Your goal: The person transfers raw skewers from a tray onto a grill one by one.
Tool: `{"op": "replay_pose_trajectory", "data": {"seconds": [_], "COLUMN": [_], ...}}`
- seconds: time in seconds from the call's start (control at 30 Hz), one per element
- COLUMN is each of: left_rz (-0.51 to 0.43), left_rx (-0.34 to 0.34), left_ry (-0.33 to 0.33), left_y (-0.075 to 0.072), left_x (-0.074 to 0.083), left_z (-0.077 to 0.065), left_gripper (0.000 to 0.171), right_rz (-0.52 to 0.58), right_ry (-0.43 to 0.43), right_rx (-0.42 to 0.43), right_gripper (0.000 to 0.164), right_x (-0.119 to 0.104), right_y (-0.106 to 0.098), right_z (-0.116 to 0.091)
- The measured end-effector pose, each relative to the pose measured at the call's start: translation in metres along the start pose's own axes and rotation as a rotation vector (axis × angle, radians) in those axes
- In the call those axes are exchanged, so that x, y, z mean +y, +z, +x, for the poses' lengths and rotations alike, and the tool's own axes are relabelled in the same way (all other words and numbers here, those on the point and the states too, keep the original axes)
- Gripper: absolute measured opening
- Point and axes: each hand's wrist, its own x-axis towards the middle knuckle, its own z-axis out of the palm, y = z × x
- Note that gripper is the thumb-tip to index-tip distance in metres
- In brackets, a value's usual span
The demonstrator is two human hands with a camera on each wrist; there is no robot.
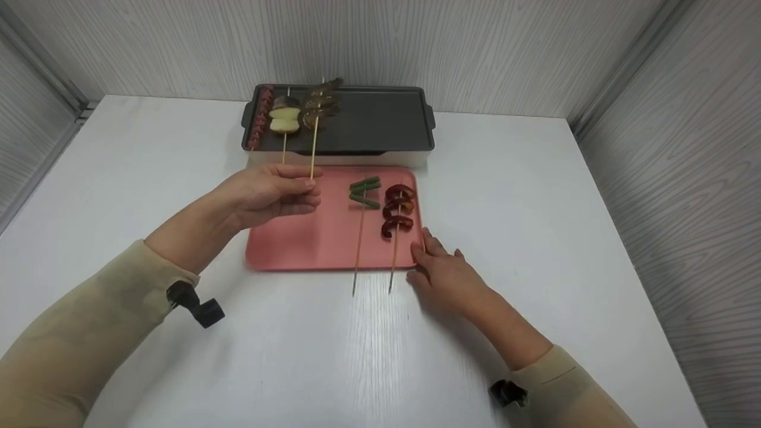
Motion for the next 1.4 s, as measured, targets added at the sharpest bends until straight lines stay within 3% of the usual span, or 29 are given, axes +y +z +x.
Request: {"op": "replay_pose_trajectory", "data": {"seconds": [0.3, 0.5, 0.97, 1.4], "left_rz": [-0.005, -0.019, -0.018, -0.012], "left_rx": [0.039, 0.063, 0.087, 0.119], "left_ry": [-0.014, -0.038, -0.085, -0.103], "left_y": [-0.001, -0.001, 0.001, -0.001], "left_x": [0.008, 0.009, 0.004, 0.003], "left_z": [0.034, 0.048, 0.066, 0.072], "left_gripper": [0.033, 0.035, 0.041, 0.040], "right_rz": [-0.004, -0.004, -0.005, -0.017], "right_ry": [0.003, 0.011, -0.014, -0.017], "right_rx": [0.005, 0.003, 0.022, 0.022], "right_gripper": [0.065, 0.066, 0.065, 0.065], "right_x": [0.000, -0.001, -0.002, -0.001], "right_y": [0.001, 0.001, 0.001, 0.000], "right_z": [0.001, 0.002, -0.001, -0.002]}}
